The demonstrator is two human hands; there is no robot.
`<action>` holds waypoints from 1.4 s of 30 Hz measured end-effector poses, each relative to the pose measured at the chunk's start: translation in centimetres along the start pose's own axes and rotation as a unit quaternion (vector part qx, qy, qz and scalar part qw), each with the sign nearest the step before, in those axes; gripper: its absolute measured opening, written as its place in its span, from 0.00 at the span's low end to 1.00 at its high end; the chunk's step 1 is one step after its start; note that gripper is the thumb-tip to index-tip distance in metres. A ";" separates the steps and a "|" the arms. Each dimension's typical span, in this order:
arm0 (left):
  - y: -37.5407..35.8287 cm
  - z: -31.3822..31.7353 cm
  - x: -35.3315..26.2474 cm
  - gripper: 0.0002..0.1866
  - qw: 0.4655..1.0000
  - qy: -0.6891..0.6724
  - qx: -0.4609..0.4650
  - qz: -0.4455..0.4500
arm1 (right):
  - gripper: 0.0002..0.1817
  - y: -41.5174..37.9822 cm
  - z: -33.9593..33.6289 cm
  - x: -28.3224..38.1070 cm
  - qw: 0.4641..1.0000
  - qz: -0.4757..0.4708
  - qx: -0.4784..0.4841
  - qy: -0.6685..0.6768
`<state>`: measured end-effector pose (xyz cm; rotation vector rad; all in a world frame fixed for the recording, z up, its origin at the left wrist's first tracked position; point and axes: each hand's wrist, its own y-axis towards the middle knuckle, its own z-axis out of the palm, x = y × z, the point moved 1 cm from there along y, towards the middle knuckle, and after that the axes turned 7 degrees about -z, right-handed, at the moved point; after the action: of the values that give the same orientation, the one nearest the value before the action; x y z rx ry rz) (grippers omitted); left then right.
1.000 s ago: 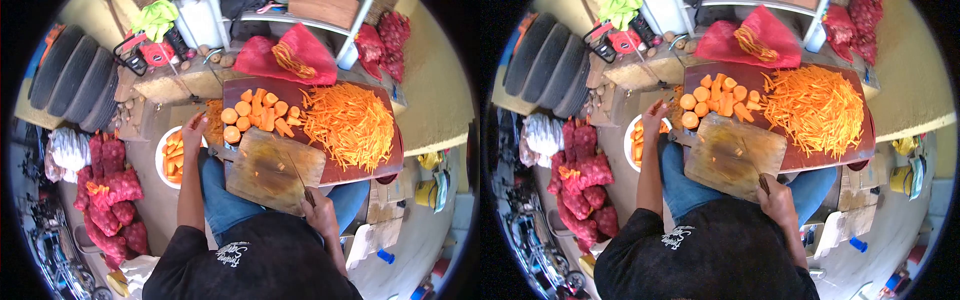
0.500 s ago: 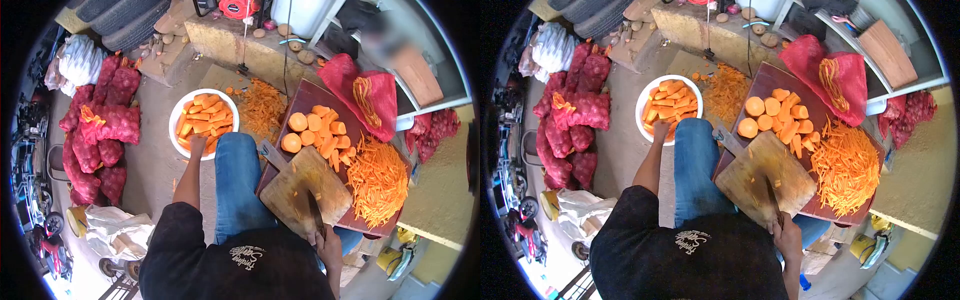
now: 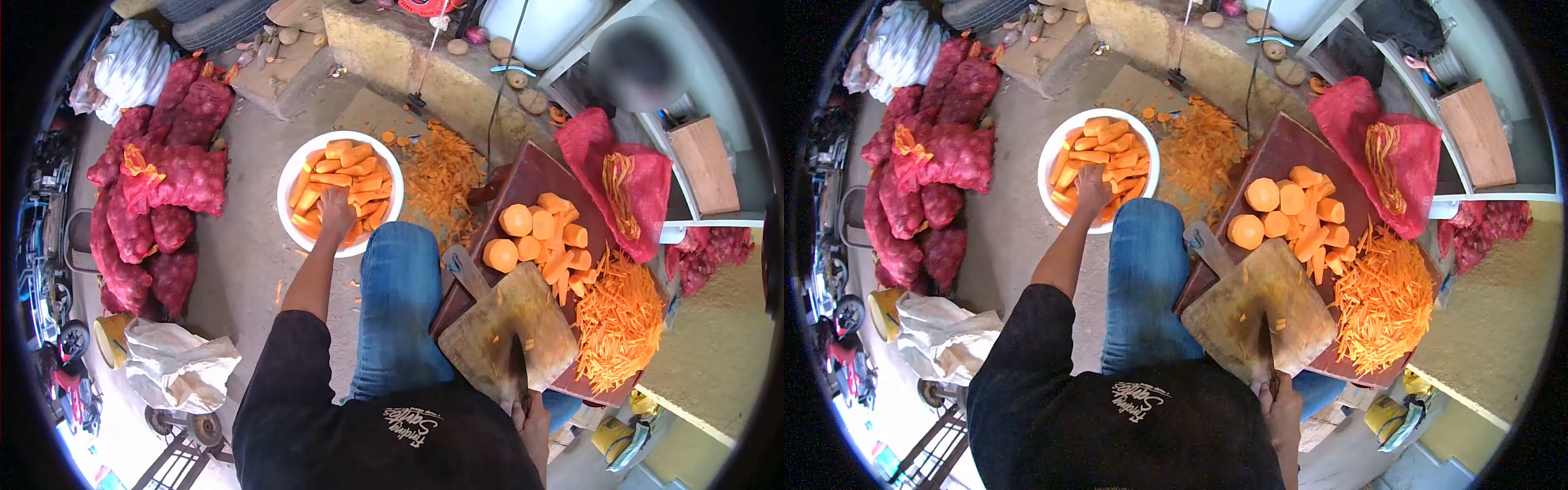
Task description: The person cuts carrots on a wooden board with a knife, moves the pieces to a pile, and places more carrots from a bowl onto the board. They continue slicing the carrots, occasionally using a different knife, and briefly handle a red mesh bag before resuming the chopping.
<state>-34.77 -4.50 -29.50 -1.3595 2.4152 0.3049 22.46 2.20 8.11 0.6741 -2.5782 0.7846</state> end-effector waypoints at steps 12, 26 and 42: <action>4.0 0.8 -3.4 0.29 0.993 -0.067 0.089 0.026 | 0.16 0.0 0.0 0.3 1.000 0.000 0.001 0.006; 5.6 0.2 0.8 0.13 0.985 -0.087 0.143 -0.048 | 0.17 -0.2 0.4 -0.3 0.999 0.005 0.000 0.048; -1.2 2.5 -0.4 0.30 0.980 -0.051 0.165 -0.102 | 0.17 -0.6 1.6 -0.8 0.997 -0.019 -0.025 0.069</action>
<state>-33.07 -3.88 -31.68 -1.3842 2.1041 -0.0764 23.11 1.07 6.76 0.6287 -2.4460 0.7265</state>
